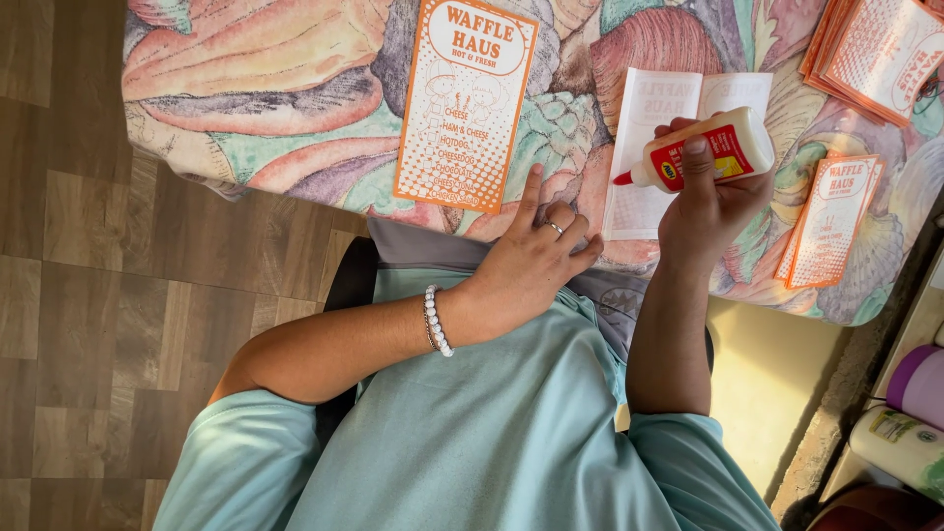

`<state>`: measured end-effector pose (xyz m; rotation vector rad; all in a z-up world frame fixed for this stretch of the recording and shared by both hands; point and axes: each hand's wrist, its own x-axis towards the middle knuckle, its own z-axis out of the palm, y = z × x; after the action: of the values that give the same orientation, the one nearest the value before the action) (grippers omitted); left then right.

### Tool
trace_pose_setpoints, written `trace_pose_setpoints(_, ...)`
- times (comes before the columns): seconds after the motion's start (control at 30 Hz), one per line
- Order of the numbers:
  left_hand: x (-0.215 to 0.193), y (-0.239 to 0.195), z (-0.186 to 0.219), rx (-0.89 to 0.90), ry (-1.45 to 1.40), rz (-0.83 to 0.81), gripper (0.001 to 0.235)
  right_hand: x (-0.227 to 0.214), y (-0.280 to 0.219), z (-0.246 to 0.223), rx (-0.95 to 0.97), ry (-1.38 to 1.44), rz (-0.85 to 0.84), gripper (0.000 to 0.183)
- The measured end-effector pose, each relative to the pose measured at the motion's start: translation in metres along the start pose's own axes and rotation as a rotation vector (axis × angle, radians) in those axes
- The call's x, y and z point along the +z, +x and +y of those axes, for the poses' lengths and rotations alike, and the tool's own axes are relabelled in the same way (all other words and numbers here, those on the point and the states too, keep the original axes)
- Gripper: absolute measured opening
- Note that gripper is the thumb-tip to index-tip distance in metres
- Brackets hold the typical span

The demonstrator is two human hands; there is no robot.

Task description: Manually folding and gluing paper bags for packaging

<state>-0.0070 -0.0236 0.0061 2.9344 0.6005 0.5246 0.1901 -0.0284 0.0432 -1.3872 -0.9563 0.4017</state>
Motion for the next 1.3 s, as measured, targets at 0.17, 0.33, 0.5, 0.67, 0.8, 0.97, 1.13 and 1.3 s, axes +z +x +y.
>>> trace_pose_setpoints(0.17,0.000,0.000,0.001,-0.009,-0.003,-0.005,0.041,0.009,0.015,0.002,-0.025,-0.008,-0.009,0.031)
trace_pose_setpoints(0.33,-0.002,0.001,0.001,-0.014,0.008,-0.019,0.041,0.018,0.033,0.007,-0.076,-0.012,-0.041,0.029)
trace_pose_setpoints(0.5,-0.002,-0.001,0.003,-0.018,0.030,-0.020,0.041,0.026,0.049,0.011,-0.085,-0.010,-0.057,0.027)
trace_pose_setpoints(0.67,0.000,-0.001,0.009,-0.049,0.048,-0.026,0.041,0.025,0.067,0.026,-0.086,-0.027,-0.023,0.028)
trace_pose_setpoints(0.8,0.001,0.000,0.007,-0.049,0.039,-0.033,0.040,0.030,0.080,0.035,-0.129,-0.017,-0.006,0.033)
trace_pose_setpoints(0.97,0.003,-0.001,0.007,-0.079,0.017,0.020,0.039,0.038,0.091,0.036,-0.169,0.073,-0.054,0.031)
trace_pose_setpoints(1.13,-0.005,-0.002,0.006,-0.105,-0.021,0.076,0.026,0.035,0.099,0.037,-0.136,0.062,0.027,0.025)
trace_pose_setpoints(1.3,-0.043,0.030,-0.021,-0.045,-0.246,0.264,0.012,-0.021,0.091,0.004,-0.060,0.276,0.068,0.040)
